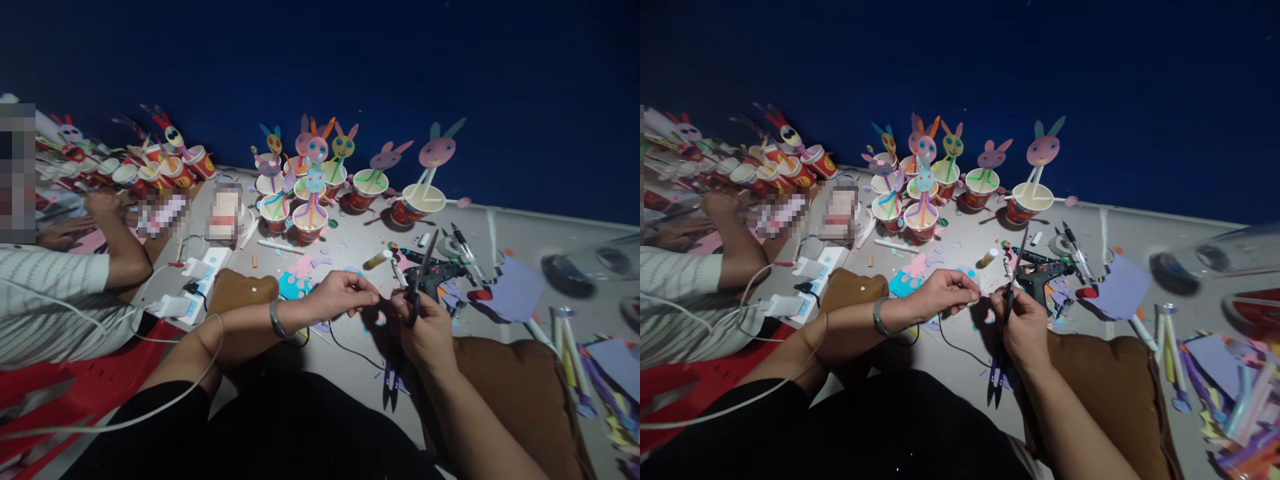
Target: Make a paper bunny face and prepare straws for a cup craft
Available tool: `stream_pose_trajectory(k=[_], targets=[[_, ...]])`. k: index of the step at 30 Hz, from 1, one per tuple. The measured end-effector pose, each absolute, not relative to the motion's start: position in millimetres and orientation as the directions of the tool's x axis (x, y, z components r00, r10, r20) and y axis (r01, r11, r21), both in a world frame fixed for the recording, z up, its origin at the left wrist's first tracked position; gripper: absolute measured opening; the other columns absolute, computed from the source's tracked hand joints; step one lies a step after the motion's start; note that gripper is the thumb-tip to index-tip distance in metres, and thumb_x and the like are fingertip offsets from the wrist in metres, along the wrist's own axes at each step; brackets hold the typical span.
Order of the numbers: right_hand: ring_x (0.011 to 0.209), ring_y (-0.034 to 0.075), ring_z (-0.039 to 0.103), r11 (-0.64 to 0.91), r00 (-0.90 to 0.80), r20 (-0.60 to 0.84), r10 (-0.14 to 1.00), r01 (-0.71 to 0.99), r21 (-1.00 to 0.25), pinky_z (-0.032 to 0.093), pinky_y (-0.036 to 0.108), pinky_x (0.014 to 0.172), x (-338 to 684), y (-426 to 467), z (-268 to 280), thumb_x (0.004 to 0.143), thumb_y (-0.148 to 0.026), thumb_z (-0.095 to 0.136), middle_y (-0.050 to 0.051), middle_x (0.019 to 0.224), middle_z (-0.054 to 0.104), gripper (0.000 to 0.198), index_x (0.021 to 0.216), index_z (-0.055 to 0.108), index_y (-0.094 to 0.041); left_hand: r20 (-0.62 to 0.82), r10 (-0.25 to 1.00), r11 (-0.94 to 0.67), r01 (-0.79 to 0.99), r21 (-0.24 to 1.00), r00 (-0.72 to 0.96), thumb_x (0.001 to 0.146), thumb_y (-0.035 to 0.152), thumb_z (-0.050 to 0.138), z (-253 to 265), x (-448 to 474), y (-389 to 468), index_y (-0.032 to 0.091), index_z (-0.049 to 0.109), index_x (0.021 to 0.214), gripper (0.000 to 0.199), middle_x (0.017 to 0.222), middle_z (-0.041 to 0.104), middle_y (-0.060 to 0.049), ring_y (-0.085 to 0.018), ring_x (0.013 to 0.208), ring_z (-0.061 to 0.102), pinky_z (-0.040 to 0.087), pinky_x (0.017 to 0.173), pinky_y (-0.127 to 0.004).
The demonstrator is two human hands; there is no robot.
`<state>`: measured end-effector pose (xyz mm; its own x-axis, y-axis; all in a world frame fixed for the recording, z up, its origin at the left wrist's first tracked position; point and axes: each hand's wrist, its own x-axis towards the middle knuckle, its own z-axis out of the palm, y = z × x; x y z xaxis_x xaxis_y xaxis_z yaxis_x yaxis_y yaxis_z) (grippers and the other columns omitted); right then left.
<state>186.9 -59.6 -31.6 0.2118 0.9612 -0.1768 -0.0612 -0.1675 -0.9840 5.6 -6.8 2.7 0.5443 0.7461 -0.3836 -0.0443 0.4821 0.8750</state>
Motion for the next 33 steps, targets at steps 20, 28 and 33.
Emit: stream_pose_trajectory(k=[20,28,33], targets=[[0.048,0.011,0.042,-0.120,0.158,-0.121,0.980,-0.014,-0.993,0.039,0.026,0.041,183,-60,-27,0.078,-0.050,0.078,-0.003,0.058,0.049,0.033,0.071,0.062,-0.022,-0.375,0.754,0.477,-0.057,0.877,0.539,0.073,0.043,0.079,-3,10,-10,0.011,0.066,0.086,0.037,0.063,0.060,0.004,-0.003,0.049,0.050,0.038,0.049,-0.019],[0.059,0.014,0.046,0.040,0.173,0.012,0.985,-0.158,-0.987,0.042,0.028,0.050,191,-55,-14,0.079,-0.054,0.075,0.001,0.068,0.050,0.039,0.066,0.057,-0.023,-0.397,0.802,0.487,-0.106,0.867,0.446,0.072,0.049,0.079,2,8,-3,0.014,0.062,0.081,0.040,0.059,0.054,0.007,-0.004,0.048,0.046,0.038,0.051,-0.021],[0.065,0.016,0.054,0.148,-0.091,0.149,0.985,-0.021,-0.989,0.047,0.030,0.057,194,-58,-4,0.078,-0.052,0.078,0.004,0.073,0.059,0.037,0.066,0.061,-0.022,-0.108,0.946,0.082,0.099,0.992,0.305,0.076,0.033,0.074,6,1,-1,0.017,0.065,0.077,0.019,0.080,0.065,-0.003,-0.013,0.081,0.060,0.048,0.075,-0.028]])
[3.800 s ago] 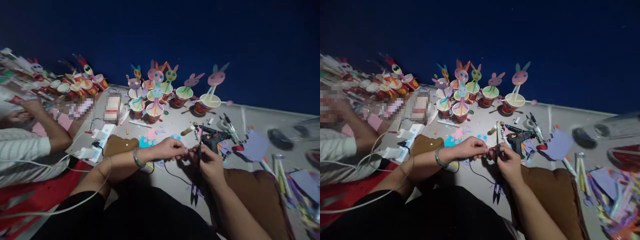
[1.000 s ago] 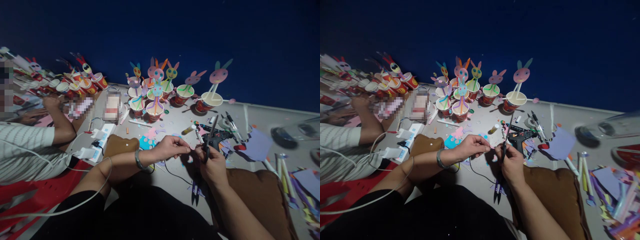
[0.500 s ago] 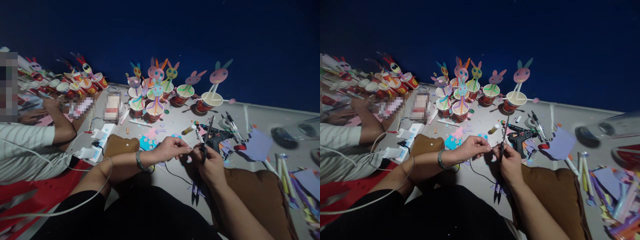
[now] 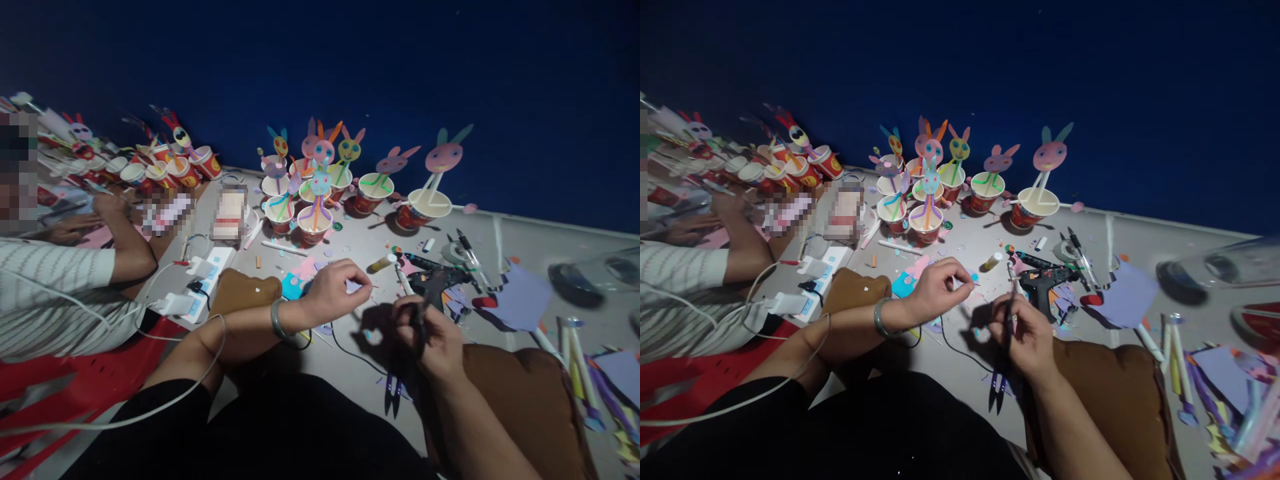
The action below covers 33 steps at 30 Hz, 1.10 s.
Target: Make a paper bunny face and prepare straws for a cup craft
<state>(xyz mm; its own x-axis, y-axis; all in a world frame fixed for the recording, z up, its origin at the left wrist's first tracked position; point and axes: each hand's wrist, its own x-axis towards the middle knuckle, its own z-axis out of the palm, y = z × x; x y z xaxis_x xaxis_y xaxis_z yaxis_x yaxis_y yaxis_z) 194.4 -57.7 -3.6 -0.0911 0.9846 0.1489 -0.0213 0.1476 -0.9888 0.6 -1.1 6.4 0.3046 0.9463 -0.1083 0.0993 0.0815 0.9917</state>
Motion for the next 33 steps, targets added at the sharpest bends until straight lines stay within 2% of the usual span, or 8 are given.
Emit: stream_pose_trajectory(k=[2,3,5,8,13,23,30,33], targets=[[0.067,0.019,0.059,0.136,-0.189,0.138,0.972,-0.019,-0.990,0.051,0.034,0.061,193,-61,-4,0.080,-0.056,0.075,0.007,0.078,0.065,0.041,0.067,0.060,-0.021,0.025,0.957,-0.080,0.180,0.980,0.290,0.074,0.025,0.073,8,-1,0,0.018,0.066,0.073,0.010,0.088,0.067,-0.005,-0.016,0.095,0.060,0.048,0.086,-0.030],[0.066,0.020,0.060,0.120,-0.197,0.128,0.972,-0.050,-0.991,0.052,0.036,0.062,193,-62,-6,0.081,-0.059,0.073,0.007,0.078,0.065,0.042,0.069,0.061,-0.021,0.010,0.954,-0.065,0.175,0.982,0.301,0.074,0.025,0.073,8,-1,0,0.018,0.066,0.073,0.011,0.087,0.067,-0.005,-0.016,0.093,0.060,0.048,0.084,-0.030],[0.064,0.019,0.059,0.091,-0.117,0.098,0.988,-0.063,-0.994,0.052,0.036,0.061,191,-63,-9,0.083,-0.059,0.072,0.005,0.078,0.065,0.038,0.080,0.065,-0.022,-0.140,0.930,0.115,0.094,0.989,0.339,0.075,0.032,0.074,7,-1,2,0.016,0.066,0.075,0.017,0.079,0.065,-0.003,-0.013,0.077,0.058,0.046,0.072,-0.028],[0.064,0.017,0.057,0.075,0.046,0.078,0.996,0.071,-0.995,0.049,0.031,0.057,192,-62,-12,0.082,-0.049,0.077,0.004,0.080,0.063,0.028,0.086,0.068,-0.022,-0.331,0.856,0.370,-0.024,0.929,0.397,0.073,0.043,0.078,1,-1,5,0.013,0.067,0.082,0.033,0.066,0.058,0.003,-0.006,0.057,0.045,0.037,0.057,-0.023],[0.072,0.019,0.060,0.052,0.136,0.070,0.988,0.134,-0.990,0.048,0.030,0.054,191,-61,-14,0.081,-0.040,0.079,0.006,0.085,0.064,0.025,0.070,0.063,-0.023,-0.400,0.817,0.456,-0.040,0.889,0.415,0.068,0.046,0.082,0,-2,5,0.013,0.066,0.080,0.038,0.061,0.052,0.006,-0.003,0.052,0.038,0.027,0.052,-0.022],[0.078,0.021,0.063,0.040,0.128,0.064,0.990,0.185,-0.982,0.053,0.035,0.069,181,-59,-14,0.074,-0.039,0.084,0.005,0.083,0.069,0.021,0.071,0.070,-0.025,-0.310,0.777,0.391,-0.033,0.920,0.548,0.070,0.037,0.081,-6,3,-2,0.011,0.070,0.078,0.030,0.074,0.067,-0.002,-0.008,0.067,0.056,0.042,0.066,-0.024],[0.058,0.015,0.053,-0.108,0.155,-0.091,0.984,0.109,-0.988,0.046,0.030,0.052,183,-61,-19,0.079,-0.041,0.079,0.001,0.065,0.058,0.023,0.071,0.067,-0.024,-0.323,0.765,0.407,-0.029,0.913,0.558,0.076,0.036,0.076,-9,6,-4,0.011,0.073,0.082,0.025,0.075,0.067,-0.001,-0.008,0.069,0.055,0.043,0.069,-0.024],[0.054,0.013,0.049,-0.130,0.179,-0.117,0.977,0.062,-0.990,0.043,0.028,0.048,184,-61,-25,0.082,-0.045,0.075,0.001,0.067,0.059,0.026,0.073,0.066,-0.023,-0.339,0.774,0.442,-0.072,0.894,0.535,0.081,0.031,0.070,-10,7,-5,0.012,0.074,0.085,0.020,0.080,0.070,-0.002,-0.008,0.075,0.058,0.045,0.075,-0.024]])
